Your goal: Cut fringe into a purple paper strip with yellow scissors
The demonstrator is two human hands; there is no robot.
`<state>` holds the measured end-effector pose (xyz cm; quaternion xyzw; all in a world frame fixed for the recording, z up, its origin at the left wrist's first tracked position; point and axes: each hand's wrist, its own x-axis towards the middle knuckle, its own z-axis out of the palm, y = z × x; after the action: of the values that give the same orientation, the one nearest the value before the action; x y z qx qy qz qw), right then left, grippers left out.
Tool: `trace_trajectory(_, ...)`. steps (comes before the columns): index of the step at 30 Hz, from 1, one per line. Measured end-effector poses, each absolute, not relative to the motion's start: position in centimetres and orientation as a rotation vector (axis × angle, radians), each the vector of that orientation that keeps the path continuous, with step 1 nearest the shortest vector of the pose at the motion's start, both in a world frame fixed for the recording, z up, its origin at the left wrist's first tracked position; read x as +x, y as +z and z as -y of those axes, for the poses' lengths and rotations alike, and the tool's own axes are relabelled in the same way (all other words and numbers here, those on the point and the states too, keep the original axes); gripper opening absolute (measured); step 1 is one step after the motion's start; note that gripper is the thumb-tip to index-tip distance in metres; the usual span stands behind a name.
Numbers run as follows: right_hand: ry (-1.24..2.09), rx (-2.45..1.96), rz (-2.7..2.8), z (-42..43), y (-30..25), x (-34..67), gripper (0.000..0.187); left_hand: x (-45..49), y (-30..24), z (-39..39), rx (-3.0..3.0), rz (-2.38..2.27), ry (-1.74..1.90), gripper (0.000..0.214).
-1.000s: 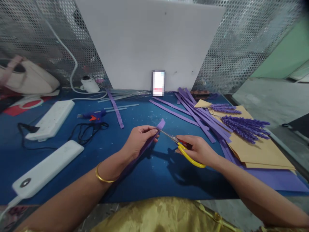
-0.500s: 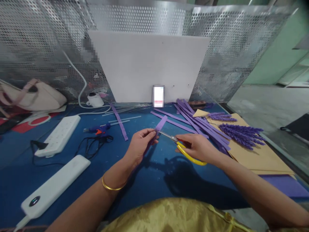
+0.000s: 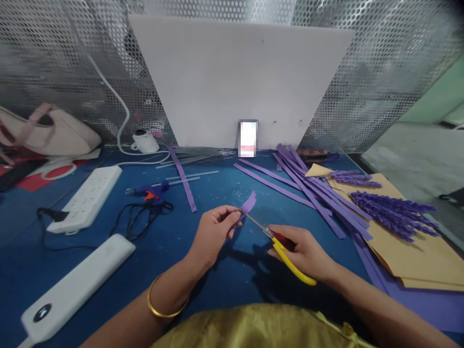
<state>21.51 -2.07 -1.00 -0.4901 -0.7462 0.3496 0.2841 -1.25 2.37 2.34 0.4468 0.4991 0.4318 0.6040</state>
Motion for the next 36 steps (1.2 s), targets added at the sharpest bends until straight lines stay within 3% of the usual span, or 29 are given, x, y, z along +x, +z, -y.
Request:
trace_trajectory(5,1.339,-1.253,1.746,2.4,-0.4,21.1,0.040,-1.2,2.6,-2.2,1.006,-1.125,0.971,0.023)
trace_trajectory(10,1.540,-1.192,1.642,2.4,0.2,21.0,0.048,-1.2,2.7,-2.1,0.952,-1.091,0.965,0.024)
trace_trajectory(21,1.395,-1.279,1.654,2.7,-0.3,21.0,0.032,-1.4,2.4,-2.1,1.024,-1.115,0.972,0.023)
trace_trajectory(29,1.645,-1.198,1.573,2.5,0.5,21.6,0.050,-1.2,2.5,-1.9,0.976,-1.088,0.945,0.023)
trace_trajectory(36,1.583,-1.208,1.604,2.5,0.5,21.4,0.044,-1.2,2.2,-2.0,0.987,-1.105,0.952,0.022)
